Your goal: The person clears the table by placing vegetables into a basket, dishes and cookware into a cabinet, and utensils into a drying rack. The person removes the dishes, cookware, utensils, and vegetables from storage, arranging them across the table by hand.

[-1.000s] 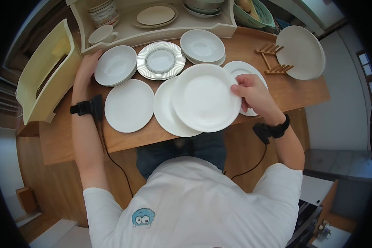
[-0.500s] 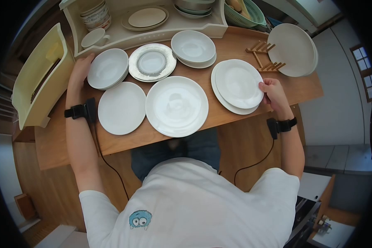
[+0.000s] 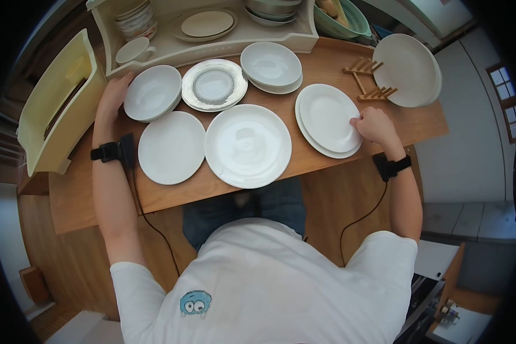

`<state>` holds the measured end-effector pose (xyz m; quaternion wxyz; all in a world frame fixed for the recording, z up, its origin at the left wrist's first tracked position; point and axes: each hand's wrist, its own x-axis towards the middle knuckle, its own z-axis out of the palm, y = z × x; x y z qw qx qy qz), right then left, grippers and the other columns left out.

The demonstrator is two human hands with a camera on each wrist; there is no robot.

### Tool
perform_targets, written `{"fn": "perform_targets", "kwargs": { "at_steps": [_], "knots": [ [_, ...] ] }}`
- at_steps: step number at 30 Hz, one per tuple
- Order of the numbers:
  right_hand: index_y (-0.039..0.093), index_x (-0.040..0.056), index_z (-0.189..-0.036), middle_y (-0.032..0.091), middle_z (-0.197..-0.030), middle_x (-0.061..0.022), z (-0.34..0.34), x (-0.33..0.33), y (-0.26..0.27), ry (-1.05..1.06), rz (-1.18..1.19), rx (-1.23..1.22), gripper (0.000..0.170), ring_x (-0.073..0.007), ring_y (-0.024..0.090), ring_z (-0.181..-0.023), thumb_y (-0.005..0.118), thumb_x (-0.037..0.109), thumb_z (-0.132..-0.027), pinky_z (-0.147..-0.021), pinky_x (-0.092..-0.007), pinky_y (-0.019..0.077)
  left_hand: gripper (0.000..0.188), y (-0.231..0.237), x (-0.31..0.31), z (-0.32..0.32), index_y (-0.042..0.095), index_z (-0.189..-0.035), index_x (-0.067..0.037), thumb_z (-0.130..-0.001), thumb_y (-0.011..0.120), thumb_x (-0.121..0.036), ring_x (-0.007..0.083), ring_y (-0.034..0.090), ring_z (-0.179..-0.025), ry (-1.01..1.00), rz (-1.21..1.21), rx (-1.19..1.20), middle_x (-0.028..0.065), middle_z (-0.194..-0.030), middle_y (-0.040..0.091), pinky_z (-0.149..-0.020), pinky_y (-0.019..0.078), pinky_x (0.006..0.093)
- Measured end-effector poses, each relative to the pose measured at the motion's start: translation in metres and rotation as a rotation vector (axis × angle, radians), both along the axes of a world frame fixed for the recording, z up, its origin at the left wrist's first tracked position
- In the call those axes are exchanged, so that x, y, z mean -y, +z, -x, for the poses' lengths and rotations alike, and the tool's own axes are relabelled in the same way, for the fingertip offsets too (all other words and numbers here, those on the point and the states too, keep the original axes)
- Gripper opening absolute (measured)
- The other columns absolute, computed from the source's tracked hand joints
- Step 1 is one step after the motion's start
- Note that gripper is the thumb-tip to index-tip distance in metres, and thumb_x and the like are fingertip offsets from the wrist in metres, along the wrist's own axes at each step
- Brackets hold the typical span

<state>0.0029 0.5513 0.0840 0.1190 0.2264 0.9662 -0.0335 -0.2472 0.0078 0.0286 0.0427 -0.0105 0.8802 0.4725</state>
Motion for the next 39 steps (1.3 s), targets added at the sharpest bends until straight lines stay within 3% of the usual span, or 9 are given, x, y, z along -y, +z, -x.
{"fn": "perform_targets", "kwargs": {
  "at_steps": [2,5,8,13,20,26,28,33,39],
  "knots": [
    [0.072,-0.0034,-0.091,0.072,-0.080,-0.0213,0.001,0.006,0.000,0.010,-0.059,0.023,0.033,-0.0383,0.070,-0.092,0.068,0.029,-0.086,-0.083,-0.0460,0.0548,0.053,0.000,-0.001,-0.002,0.071,-0.096,0.009,-0.099,0.054,-0.041,0.0181,0.062,-0.072,-0.012,-0.012,0.009,0.0101,-0.081,0.069,-0.067,0.0483,0.0341],
    [0.070,-0.0043,-0.089,0.070,-0.074,-0.0201,-0.003,0.031,0.009,0.213,-0.267,-0.172,0.030,-0.0335,0.072,-0.075,0.068,0.026,-0.087,-0.071,-0.0426,0.0575,0.052,0.000,-0.001,0.000,0.071,-0.095,0.009,-0.099,0.054,-0.040,0.0166,0.061,-0.070,0.000,-0.006,-0.009,0.0090,-0.080,0.069,-0.064,0.0476,0.0333],
    [0.065,-0.0068,-0.086,0.065,-0.063,-0.0143,0.000,0.095,0.019,0.152,0.685,-0.214,0.026,-0.0184,0.061,-0.044,0.068,0.019,-0.088,-0.042,-0.0317,0.0478,0.052,0.000,-0.002,-0.001,0.071,-0.094,0.008,-0.098,0.054,-0.040,0.0157,0.060,-0.066,0.002,-0.004,-0.013,0.0078,-0.077,0.068,-0.061,0.0464,0.0331],
    [0.066,-0.0087,-0.083,0.064,-0.058,-0.0140,0.010,0.146,-0.002,0.387,0.610,-0.141,0.028,-0.0196,0.064,-0.047,0.063,0.018,-0.090,-0.047,-0.0313,0.0517,0.050,-0.009,0.001,0.005,0.071,-0.090,0.006,-0.098,0.055,-0.041,0.0158,0.058,-0.063,-0.005,-0.108,-0.007,0.0072,-0.074,0.067,-0.058,0.0446,0.0335],
    [0.057,-0.0073,-0.101,0.064,-0.071,-0.0121,0.014,0.152,0.007,0.078,0.975,0.079,0.016,-0.0167,0.060,-0.044,0.054,0.006,-0.093,-0.035,-0.0278,0.0419,0.049,0.004,-0.006,-0.006,0.070,-0.085,0.004,-0.099,0.054,-0.040,0.0156,0.054,-0.056,0.038,-0.027,0.009,0.0047,-0.067,0.062,-0.052,0.0417,0.0341],
    [0.058,-0.0039,-0.099,0.060,-0.067,-0.0090,-0.008,0.102,0.008,0.027,1.014,-0.118,0.011,-0.0133,0.052,-0.040,0.055,0.004,-0.092,-0.034,-0.0267,0.0395,0.048,-0.007,-0.002,0.004,0.070,-0.082,0.003,-0.099,0.056,-0.040,0.0124,0.049,-0.050,0.027,-0.061,0.003,0.0023,-0.062,0.059,-0.045,0.0367,0.0324],
    [0.059,-0.0027,-0.096,0.060,-0.066,-0.0073,-0.018,0.078,0.012,-0.106,1.000,-0.412,0.009,-0.0120,0.050,-0.039,0.055,0.004,-0.092,-0.033,-0.0260,0.0381,0.047,-0.008,0.001,0.007,0.070,-0.082,0.003,-0.098,0.056,-0.039,0.0124,0.049,-0.050,0.012,-0.050,0.005,0.0022,-0.062,0.059,-0.046,0.0369,0.0325],
    [0.060,-0.0014,-0.093,0.059,-0.065,-0.0047,-0.026,-0.007,0.003,-0.185,0.969,-0.434,0.009,-0.0106,0.048,-0.039,0.053,0.005,-0.092,-0.032,-0.0251,0.0364,0.045,-0.006,-0.001,0.005,0.071,-0.083,0.002,-0.098,0.058,-0.038,0.0122,0.051,-0.051,-0.004,-0.068,-0.033,0.0024,-0.063,0.060,-0.046,0.0373,0.0320],
    [0.059,-0.0004,-0.089,0.057,-0.063,-0.0045,-0.025,-0.030,-0.012,-0.264,0.893,-0.426,0.009,-0.0113,0.047,-0.038,0.052,0.005,-0.092,-0.032,-0.0259,0.0356,0.043,0.005,-0.001,-0.002,0.072,-0.093,0.004,-0.097,0.060,-0.037,0.0130,0.057,-0.059,-0.047,-0.039,0.028,0.0037,-0.074,0.066,-0.051,0.0427,0.0305]
  ]
}}
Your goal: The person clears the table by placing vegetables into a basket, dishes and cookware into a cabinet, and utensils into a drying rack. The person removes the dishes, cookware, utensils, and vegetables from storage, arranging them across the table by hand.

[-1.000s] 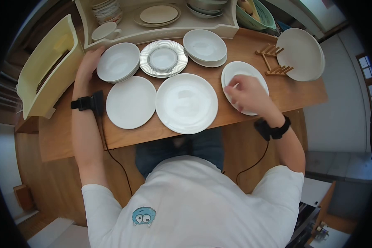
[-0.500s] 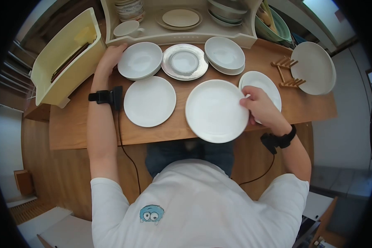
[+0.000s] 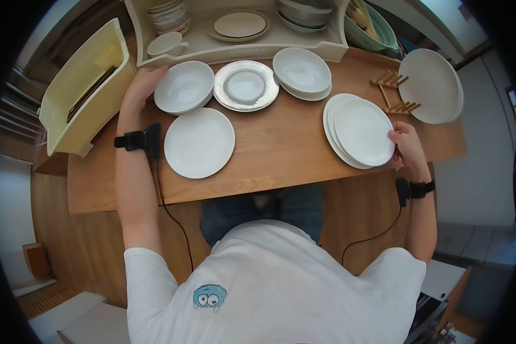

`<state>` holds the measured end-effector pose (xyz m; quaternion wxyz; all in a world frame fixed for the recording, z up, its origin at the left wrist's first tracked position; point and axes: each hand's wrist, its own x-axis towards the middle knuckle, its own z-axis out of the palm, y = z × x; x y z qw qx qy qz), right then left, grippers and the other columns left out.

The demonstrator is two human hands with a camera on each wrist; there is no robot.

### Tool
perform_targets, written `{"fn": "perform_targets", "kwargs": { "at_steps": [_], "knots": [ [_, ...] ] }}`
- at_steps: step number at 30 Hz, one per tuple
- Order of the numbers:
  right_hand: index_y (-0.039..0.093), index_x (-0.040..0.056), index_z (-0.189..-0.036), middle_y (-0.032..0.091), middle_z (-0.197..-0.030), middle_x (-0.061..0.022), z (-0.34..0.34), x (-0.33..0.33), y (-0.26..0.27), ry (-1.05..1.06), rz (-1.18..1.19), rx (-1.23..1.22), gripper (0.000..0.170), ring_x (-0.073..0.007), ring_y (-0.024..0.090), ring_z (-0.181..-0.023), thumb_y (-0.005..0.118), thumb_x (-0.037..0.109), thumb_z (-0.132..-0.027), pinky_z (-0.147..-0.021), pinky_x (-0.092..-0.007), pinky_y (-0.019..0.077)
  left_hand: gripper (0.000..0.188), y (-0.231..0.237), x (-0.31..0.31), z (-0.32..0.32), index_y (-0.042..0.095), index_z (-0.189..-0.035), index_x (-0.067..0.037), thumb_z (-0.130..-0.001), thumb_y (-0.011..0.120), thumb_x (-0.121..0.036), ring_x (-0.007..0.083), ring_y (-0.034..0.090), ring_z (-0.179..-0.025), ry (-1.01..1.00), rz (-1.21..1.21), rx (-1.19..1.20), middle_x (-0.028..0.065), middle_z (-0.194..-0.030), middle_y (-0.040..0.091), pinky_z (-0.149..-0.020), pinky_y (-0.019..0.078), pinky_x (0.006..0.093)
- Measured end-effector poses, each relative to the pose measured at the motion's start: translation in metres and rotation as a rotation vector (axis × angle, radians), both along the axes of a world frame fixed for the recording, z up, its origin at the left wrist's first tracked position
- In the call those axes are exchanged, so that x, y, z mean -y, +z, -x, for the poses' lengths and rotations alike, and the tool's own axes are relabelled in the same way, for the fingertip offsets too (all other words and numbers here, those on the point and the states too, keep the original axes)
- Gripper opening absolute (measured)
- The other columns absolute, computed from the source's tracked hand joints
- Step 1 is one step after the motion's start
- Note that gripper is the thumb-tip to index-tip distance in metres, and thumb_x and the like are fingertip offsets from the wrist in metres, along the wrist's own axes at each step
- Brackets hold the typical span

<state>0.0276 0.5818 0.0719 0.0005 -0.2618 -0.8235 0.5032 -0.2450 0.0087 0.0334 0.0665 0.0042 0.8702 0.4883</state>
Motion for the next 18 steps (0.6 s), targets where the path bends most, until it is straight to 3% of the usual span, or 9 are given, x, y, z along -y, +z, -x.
{"fn": "perform_targets", "kwargs": {
  "at_steps": [6,10,11,14,18],
  "knots": [
    [0.059,-0.0026,-0.091,0.057,-0.062,-0.0070,0.013,0.017,0.008,0.011,-0.199,0.091,0.012,-0.0140,0.051,-0.040,0.053,0.008,-0.092,-0.032,-0.0301,0.0363,0.046,-0.001,0.006,0.008,0.071,-0.104,0.007,-0.096,0.062,-0.038,0.0158,0.064,-0.075,-0.006,-0.040,0.038,0.0087,-0.086,0.071,-0.066,0.0496,0.0304],
    [0.064,-0.0050,-0.092,0.065,-0.069,-0.0174,0.020,0.023,0.011,0.102,-0.568,0.205,0.023,-0.0266,0.061,-0.049,0.055,0.016,-0.093,-0.044,-0.0398,0.0466,0.047,0.021,-0.002,-0.005,0.069,-0.108,0.009,-0.094,0.062,-0.035,0.0166,0.065,-0.080,-0.073,0.116,-0.043,0.0115,-0.091,0.071,-0.071,0.0501,0.0303],
    [0.066,-0.0052,-0.093,0.067,-0.073,-0.0209,0.023,0.021,0.010,0.143,-0.692,0.249,0.026,-0.0308,0.065,-0.054,0.056,0.019,-0.093,-0.050,-0.0425,0.0501,0.047,0.033,-0.009,-0.011,0.069,-0.109,0.010,-0.093,0.062,-0.034,0.0167,0.065,-0.080,-0.118,0.159,-0.093,0.0118,-0.091,0.072,-0.071,0.0501,0.0302],
    [0.068,-0.0040,-0.092,0.069,-0.079,-0.0240,0.027,0.020,0.010,0.207,-0.767,0.276,0.030,-0.0346,0.068,-0.064,0.056,0.024,-0.093,-0.059,-0.0431,0.0538,0.048,0.093,-0.047,-0.062,0.068,-0.111,0.010,-0.093,0.061,-0.034,0.0173,0.064,-0.077,-0.144,0.324,-0.176,0.0114,-0.089,0.071,-0.069,0.0503,0.0304],
    [0.068,-0.0048,-0.096,0.070,-0.079,-0.0239,0.028,0.011,0.002,0.257,-0.747,0.241,0.034,-0.0338,0.069,-0.067,0.057,0.028,-0.094,-0.057,-0.0427,0.0545,0.050,0.138,-0.096,-0.061,0.069,-0.110,0.009,-0.093,0.062,-0.038,0.0164,0.064,-0.074,-0.294,0.380,-0.325,0.0106,-0.086,0.069,-0.066,0.0521,0.0303]
  ]
}}
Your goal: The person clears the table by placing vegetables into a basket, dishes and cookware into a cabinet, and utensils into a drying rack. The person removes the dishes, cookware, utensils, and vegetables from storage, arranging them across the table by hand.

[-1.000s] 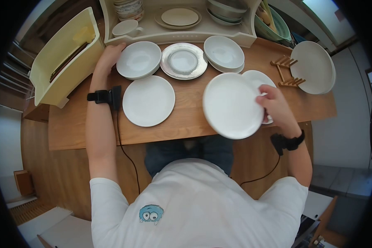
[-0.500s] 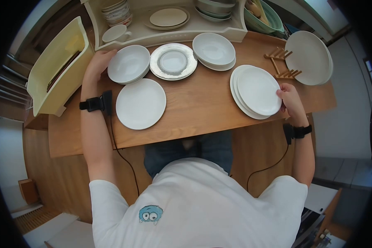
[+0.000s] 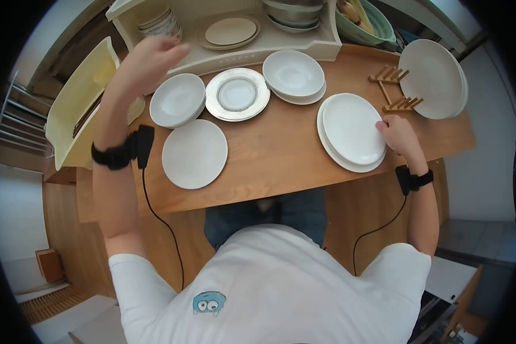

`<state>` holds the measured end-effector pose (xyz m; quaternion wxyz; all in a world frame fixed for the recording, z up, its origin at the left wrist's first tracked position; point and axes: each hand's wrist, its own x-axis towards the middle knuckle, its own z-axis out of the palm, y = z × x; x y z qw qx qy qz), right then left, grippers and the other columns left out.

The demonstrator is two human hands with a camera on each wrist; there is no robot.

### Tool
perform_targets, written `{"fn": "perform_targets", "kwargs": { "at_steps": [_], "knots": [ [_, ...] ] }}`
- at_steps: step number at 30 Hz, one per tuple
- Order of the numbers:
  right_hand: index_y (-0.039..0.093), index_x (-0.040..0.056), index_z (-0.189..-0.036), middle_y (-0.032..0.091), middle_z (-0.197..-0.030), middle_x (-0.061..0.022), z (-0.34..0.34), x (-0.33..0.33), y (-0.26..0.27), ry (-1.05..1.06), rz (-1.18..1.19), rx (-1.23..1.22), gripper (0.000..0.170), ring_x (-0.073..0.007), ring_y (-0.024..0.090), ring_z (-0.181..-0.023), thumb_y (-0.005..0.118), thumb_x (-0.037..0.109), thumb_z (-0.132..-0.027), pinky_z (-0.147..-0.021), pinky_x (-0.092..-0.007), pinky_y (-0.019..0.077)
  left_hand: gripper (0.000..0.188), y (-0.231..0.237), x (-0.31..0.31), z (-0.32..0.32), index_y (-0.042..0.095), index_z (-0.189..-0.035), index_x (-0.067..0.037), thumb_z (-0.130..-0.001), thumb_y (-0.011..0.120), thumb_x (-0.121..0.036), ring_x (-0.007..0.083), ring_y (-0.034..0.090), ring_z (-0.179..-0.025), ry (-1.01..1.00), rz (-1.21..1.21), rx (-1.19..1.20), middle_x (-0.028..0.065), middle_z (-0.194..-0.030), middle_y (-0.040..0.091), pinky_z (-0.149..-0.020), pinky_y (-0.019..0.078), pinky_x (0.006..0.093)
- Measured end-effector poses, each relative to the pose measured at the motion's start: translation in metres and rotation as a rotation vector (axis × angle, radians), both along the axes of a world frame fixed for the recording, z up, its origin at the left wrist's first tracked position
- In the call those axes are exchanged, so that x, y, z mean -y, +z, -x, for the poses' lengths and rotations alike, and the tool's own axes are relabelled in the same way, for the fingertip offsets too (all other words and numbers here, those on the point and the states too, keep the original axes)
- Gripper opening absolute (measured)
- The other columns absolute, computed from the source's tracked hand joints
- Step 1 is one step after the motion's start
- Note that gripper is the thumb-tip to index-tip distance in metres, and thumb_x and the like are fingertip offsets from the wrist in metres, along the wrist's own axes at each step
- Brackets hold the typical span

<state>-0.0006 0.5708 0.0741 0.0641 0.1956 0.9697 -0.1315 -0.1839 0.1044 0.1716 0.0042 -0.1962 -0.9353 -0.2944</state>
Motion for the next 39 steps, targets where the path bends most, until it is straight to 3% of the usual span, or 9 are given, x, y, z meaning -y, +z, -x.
{"fn": "perform_targets", "kwargs": {
  "at_steps": [3,6,9,13,15,24,33,36,39],
  "knots": [
    [0.067,-0.0051,-0.092,0.068,-0.070,-0.0187,-0.004,-0.006,-0.002,-0.044,0.138,-0.006,0.044,-0.0280,0.067,-0.057,0.054,0.036,-0.099,-0.048,-0.0389,0.0520,0.050,0.013,-0.058,0.037,0.070,-0.105,0.007,-0.093,0.063,-0.041,0.0152,0.065,-0.073,-0.121,-0.139,0.068,0.0098,-0.084,0.068,-0.065,0.0549,0.0279],
    [0.057,0.0032,-0.073,0.055,-0.051,-0.0061,-0.005,-0.034,-0.030,-0.099,0.733,-0.130,0.058,-0.0149,0.049,-0.034,0.041,0.048,-0.106,-0.032,-0.0276,0.0363,0.043,-0.008,-0.114,0.097,0.068,-0.101,0.006,-0.092,0.065,-0.035,0.0177,0.065,-0.074,-0.065,-0.346,0.233,0.0116,-0.090,0.067,-0.065,0.0580,0.0286],
    [0.050,0.0087,-0.071,0.052,-0.051,-0.0024,-0.010,-0.042,-0.025,-0.189,0.880,-0.112,0.056,-0.0122,0.046,-0.034,0.041,0.052,-0.105,-0.031,-0.0254,0.0323,0.032,-0.029,-0.160,0.144,0.064,-0.102,0.003,-0.092,0.062,-0.027,0.0206,0.062,-0.073,0.047,-0.504,0.310,0.0110,-0.091,0.061,-0.063,0.0601,0.0347],
    [0.048,0.0079,-0.064,0.054,-0.050,-0.0065,-0.010,-0.041,-0.033,-0.196,0.832,-0.197,0.061,-0.0149,0.045,-0.032,0.040,0.053,-0.104,-0.030,-0.0269,0.0302,0.031,-0.052,-0.195,0.190,0.059,-0.111,0.000,-0.093,0.059,-0.025,0.0240,0.061,-0.079,0.173,-0.726,0.378,0.0117,-0.098,0.057,-0.063,0.0608,0.0393],
    [0.048,0.0081,-0.064,0.054,-0.050,-0.0069,-0.009,-0.040,-0.033,-0.200,0.833,-0.225,0.060,-0.0143,0.045,-0.031,0.041,0.053,-0.104,-0.029,-0.0262,0.0290,0.034,-0.054,-0.203,0.200,0.053,-0.122,0.001,-0.098,0.057,-0.022,0.0255,0.061,-0.081,0.220,-0.814,0.431,0.0139,-0.120,0.055,-0.071,0.0621,0.0372],
    [0.047,0.0082,-0.067,0.054,-0.049,-0.0083,-0.008,-0.048,-0.039,-0.256,0.953,-0.230,0.056,-0.0138,0.043,-0.029,0.043,0.051,-0.104,-0.026,-0.0250,0.0242,0.023,-0.053,-0.210,0.209,0.055,-0.120,-0.001,-0.100,0.048,-0.009,0.0328,0.067,-0.098,0.160,-0.946,0.540,0.0124,-0.121,0.057,-0.069,0.0615,0.0356],
    [0.044,0.0103,-0.065,0.053,-0.048,-0.0064,-0.008,-0.046,-0.041,-0.240,0.932,-0.244,0.055,-0.0125,0.042,-0.028,0.046,0.050,-0.104,-0.025,-0.0243,0.0239,0.022,-0.040,-0.204,0.192,0.052,-0.113,0.001,-0.100,0.049,-0.016,0.0295,0.069,-0.073,0.170,-0.783,0.434,0.0173,-0.103,0.062,-0.054,0.0594,0.0334],
    [0.046,0.0095,-0.066,0.054,-0.049,-0.0075,-0.008,-0.048,-0.042,-0.235,0.926,-0.231,0.054,-0.0131,0.043,-0.028,0.047,0.048,-0.104,-0.025,-0.0246,0.0252,0.022,-0.036,-0.181,0.188,0.056,-0.113,-0.001,-0.098,0.050,-0.014,0.0321,0.067,-0.084,0.202,-0.778,0.477,0.0135,-0.107,0.058,-0.060,0.0606,0.0388],
    [0.046,0.0098,-0.066,0.054,-0.049,-0.0068,-0.006,-0.049,-0.045,-0.221,0.927,-0.231,0.054,-0.0126,0.042,-0.028,0.047,0.048,-0.104,-0.025,-0.0245,0.0247,0.023,-0.029,-0.152,0.174,0.056,-0.113,0.000,-0.097,0.052,-0.017,0.0311,0.068,-0.084,0.174,-0.738,0.487,0.0135,-0.107,0.059,-0.062,0.0608,0.0364]
  ]
}}
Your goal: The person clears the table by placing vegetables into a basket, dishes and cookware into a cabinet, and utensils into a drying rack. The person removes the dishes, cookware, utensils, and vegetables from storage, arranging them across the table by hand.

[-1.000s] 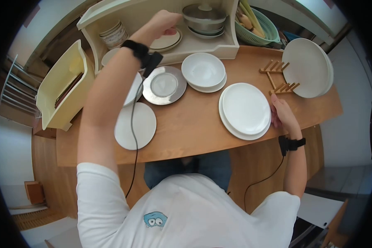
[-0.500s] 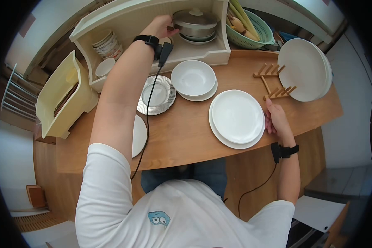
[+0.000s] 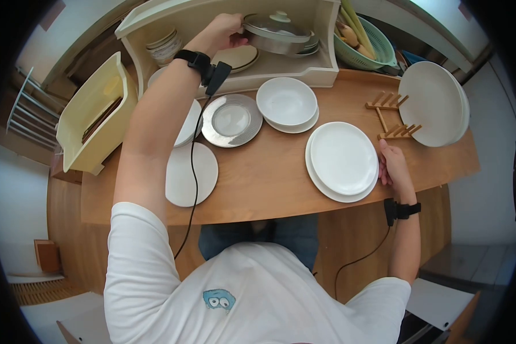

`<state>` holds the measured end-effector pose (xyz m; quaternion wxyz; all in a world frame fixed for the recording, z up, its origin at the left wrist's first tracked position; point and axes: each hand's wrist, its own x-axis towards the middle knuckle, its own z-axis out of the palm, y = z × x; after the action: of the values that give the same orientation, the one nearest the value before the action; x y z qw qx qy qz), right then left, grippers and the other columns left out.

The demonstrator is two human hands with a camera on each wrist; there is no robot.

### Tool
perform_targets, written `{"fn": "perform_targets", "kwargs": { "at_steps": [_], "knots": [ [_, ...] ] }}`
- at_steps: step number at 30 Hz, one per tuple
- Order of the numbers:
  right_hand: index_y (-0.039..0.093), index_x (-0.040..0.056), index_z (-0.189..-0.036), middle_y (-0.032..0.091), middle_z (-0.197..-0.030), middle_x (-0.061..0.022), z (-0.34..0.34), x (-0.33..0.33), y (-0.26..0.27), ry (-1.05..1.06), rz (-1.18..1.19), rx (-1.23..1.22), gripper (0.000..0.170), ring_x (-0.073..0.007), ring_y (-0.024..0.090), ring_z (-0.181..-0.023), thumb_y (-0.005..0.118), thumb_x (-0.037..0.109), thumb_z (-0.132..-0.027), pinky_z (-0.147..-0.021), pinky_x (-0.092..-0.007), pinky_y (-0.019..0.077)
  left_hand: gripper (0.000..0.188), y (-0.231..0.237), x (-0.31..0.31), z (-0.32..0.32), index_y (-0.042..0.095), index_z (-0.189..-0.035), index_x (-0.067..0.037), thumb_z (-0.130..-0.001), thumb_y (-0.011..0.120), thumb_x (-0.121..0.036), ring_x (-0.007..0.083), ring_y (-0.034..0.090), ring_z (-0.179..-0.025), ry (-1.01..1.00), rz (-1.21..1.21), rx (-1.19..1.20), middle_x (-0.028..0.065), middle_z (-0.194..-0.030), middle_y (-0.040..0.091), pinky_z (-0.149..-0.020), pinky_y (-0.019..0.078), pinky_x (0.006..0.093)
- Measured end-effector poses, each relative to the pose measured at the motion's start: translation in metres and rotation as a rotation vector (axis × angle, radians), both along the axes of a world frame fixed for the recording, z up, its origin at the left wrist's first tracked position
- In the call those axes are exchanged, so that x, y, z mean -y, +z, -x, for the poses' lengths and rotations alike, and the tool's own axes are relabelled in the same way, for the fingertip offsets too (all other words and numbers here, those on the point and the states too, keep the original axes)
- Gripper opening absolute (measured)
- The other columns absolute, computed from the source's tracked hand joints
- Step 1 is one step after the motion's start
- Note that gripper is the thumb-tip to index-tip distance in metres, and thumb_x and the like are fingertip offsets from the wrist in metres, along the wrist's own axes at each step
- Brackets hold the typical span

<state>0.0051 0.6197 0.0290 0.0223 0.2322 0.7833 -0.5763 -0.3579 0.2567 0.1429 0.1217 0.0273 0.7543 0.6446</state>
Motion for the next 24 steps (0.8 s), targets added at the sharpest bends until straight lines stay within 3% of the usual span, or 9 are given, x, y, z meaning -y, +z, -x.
{"fn": "perform_targets", "kwargs": {
  "at_steps": [6,10,12,15,18,20,21,22,24],
  "knots": [
    [0.046,0.0108,-0.066,0.053,-0.047,-0.0058,0.001,0.001,0.001,-0.022,-0.017,0.008,0.053,-0.0120,0.041,-0.027,0.046,0.047,-0.104,-0.025,-0.0243,0.0235,0.030,0.010,0.052,-0.041,0.055,-0.112,0.007,-0.096,0.054,-0.018,0.0276,0.070,-0.078,-0.033,-0.052,-0.033,0.0175,-0.104,0.063,-0.065,0.0608,0.0307],
    [0.046,0.0112,-0.064,0.052,-0.047,-0.0050,0.002,0.000,-0.001,-0.017,-0.026,0.001,0.053,-0.0117,0.042,-0.028,0.046,0.045,-0.105,-0.024,-0.0244,0.0240,0.031,0.030,0.088,-0.109,0.058,-0.109,0.010,-0.097,0.052,-0.018,0.0245,0.070,-0.079,-0.017,0.007,-0.065,0.0176,-0.102,0.064,-0.068,0.0608,0.0275],
    [0.048,0.0104,-0.064,0.052,-0.047,-0.0047,0.002,0.003,0.001,0.001,-0.038,0.010,0.054,-0.0118,0.042,-0.028,0.045,0.045,-0.105,-0.024,-0.0247,0.0244,0.031,0.030,0.109,-0.131,0.062,-0.107,0.005,-0.101,0.048,-0.022,0.0212,0.069,-0.084,-0.164,0.076,-0.026,0.0140,-0.101,0.066,-0.076,0.0601,0.0270],
    [0.051,0.0086,-0.065,0.052,-0.047,-0.0042,0.004,0.007,0.004,0.020,-0.082,0.021,0.054,-0.0119,0.043,-0.028,0.045,0.044,-0.106,-0.024,-0.0253,0.0253,0.030,0.020,0.124,-0.194,0.064,-0.100,0.003,-0.099,0.049,-0.023,0.0181,0.068,-0.082,-0.107,0.053,0.009,0.0120,-0.098,0.067,-0.076,0.0602,0.0292],
    [0.053,0.0069,-0.066,0.052,-0.046,-0.0040,0.004,0.010,0.004,0.029,-0.121,0.023,0.055,-0.0121,0.043,-0.028,0.044,0.044,-0.106,-0.024,-0.0257,0.0263,0.026,-0.002,0.143,-0.236,0.063,-0.092,-0.002,-0.097,0.048,-0.023,0.0167,0.068,-0.078,-0.198,0.024,0.096,0.0095,-0.092,0.068,-0.073,0.0592,0.0298],
    [0.054,0.0062,-0.066,0.052,-0.046,-0.0040,0.004,0.008,0.004,0.032,-0.128,0.020,0.055,-0.0122,0.043,-0.028,0.044,0.043,-0.106,-0.024,-0.0258,0.0267,0.033,-0.015,0.145,-0.267,0.064,-0.103,0.006,-0.097,0.048,-0.023,0.0186,0.069,-0.078,-0.139,0.028,0.158,0.0130,-0.096,0.068,-0.077,0.0602,0.0310],
    [0.054,0.0061,-0.067,0.052,-0.046,-0.0039,0.005,0.008,0.004,0.038,-0.130,0.027,0.055,-0.0124,0.043,-0.028,0.044,0.044,-0.106,-0.025,-0.0258,0.0269,0.030,-0.022,0.146,-0.279,0.063,-0.101,0.004,-0.097,0.049,-0.022,0.0183,0.069,-0.077,-0.144,-0.023,0.225,0.0128,-0.096,0.069,-0.074,0.0602,0.0309],
    [0.055,0.0060,-0.067,0.052,-0.046,-0.0038,0.005,0.007,0.004,0.044,-0.132,0.034,0.055,-0.0125,0.044,-0.028,0.044,0.044,-0.106,-0.025,-0.0259,0.0272,0.023,-0.029,0.143,-0.292,0.063,-0.091,-0.005,-0.098,0.048,-0.021,0.0142,0.069,-0.077,-0.141,-0.035,0.259,0.0073,-0.090,0.069,-0.070,0.0594,0.0292],
    [0.055,0.0054,-0.068,0.051,-0.046,-0.0037,0.005,0.006,0.004,0.032,-0.142,0.034,0.055,-0.0126,0.044,-0.028,0.044,0.044,-0.106,-0.025,-0.0261,0.0278,0.019,-0.037,0.139,-0.311,0.061,-0.093,-0.005,-0.098,0.049,-0.019,0.0139,0.069,-0.079,-0.158,-0.043,0.347,0.0067,-0.092,0.068,-0.071,0.0598,0.0282]
  ]
}}
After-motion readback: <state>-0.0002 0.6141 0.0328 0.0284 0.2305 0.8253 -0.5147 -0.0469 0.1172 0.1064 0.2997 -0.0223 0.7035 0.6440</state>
